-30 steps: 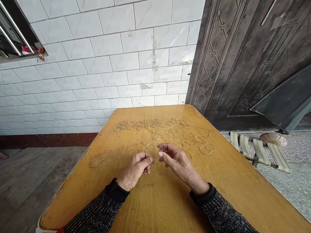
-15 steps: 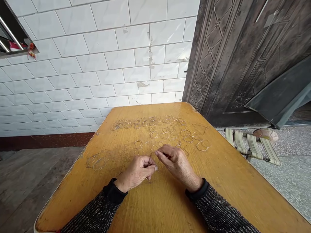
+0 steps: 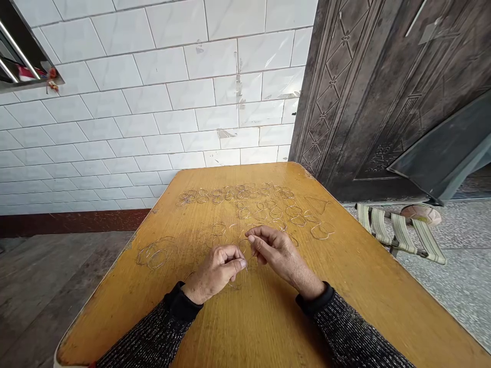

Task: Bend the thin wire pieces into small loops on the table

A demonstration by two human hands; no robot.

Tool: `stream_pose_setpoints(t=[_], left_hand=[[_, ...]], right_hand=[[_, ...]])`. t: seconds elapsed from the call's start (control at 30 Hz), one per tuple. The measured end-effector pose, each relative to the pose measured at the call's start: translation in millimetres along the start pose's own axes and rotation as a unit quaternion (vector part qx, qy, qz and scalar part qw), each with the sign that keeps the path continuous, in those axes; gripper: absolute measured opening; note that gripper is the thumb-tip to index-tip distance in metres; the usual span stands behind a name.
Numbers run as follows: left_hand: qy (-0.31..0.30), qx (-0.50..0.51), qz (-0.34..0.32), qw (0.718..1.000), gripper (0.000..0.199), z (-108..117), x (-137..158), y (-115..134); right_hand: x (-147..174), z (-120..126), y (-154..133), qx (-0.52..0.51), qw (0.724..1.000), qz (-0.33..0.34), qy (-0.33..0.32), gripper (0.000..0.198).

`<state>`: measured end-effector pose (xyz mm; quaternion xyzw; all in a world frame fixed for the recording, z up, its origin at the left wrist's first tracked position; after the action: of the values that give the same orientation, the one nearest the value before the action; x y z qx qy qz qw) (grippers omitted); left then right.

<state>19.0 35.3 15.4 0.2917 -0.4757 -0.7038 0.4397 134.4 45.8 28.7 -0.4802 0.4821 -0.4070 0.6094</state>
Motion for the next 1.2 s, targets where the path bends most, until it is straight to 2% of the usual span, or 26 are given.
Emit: stream_pose_setpoints(t=[0.17, 0.33, 0.47, 0.8, 0.9, 0.97, 1.03, 1.1, 1.2], left_hand=[[-0.008, 0.049, 0.011, 0.999, 0.019, -3.5, 0.8, -0.5], [-0.015, 0.071, 0.014, 0.997, 0.018, -5.1, 0.1, -2.2], [-0.018, 0.076, 0.015, 0.997, 0.018, -5.0, -1.0, -2.6], [-0.024, 0.131, 0.048, 0.99, 0.018, -8.0, -1.3, -11.6], [0.015, 0.138, 0.046, 0.989, 0.021, 0.1, -3.8, -14.5], [0.065, 0.147, 0.04, 0.986, 0.024, 9.6, -5.4, -16.6], [0.105, 0.156, 0.036, 0.981, 0.024, 17.2, -6.2, -18.5], [0.114, 0.164, 0.038, 0.979, 0.024, 20.0, -6.6, -19.7], [0.091, 0.174, 0.053, 0.979, 0.024, 18.4, -6.5, -20.3]], right_hand=[[-2.0, -3.6, 12.9, -0.106, 0.992, -0.06, -0.017, 0.032], [-1.1, -10.8, 27.6, -0.204, 0.971, -0.122, -0.01, 0.032], [-0.6, -12.6, 30.9, -0.24, 0.961, -0.14, -0.005, 0.031], [-6.7, -0.8, 21.2, -0.13, 0.989, -0.049, 0.051, 0.031], [-5.3, 1.4, 17.9, -0.09, 0.993, -0.02, 0.066, 0.032], [-3.5, -2.6, 16.3, -0.037, 0.998, -0.006, 0.044, 0.031], [-1.3, -13.4, 18.8, 0.022, 1.0, -0.011, -0.016, 0.032], [1.1, -23.1, 24.3, 0.054, 0.996, -0.029, -0.063, 0.031], [2.2, -26.2, 28.7, 0.062, 0.995, -0.049, -0.064, 0.028]])
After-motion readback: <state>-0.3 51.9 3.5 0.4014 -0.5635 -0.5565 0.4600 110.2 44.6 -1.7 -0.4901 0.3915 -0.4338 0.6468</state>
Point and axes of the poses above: each hand's wrist, its own x-axis away from the middle knuckle, its own z-axis out of the back of the hand, y = z × x, the point moved 7 cm from there along -x, towards the middle knuckle, and after that the axes turned 3 degrees about -x, right-handed, at the moved point
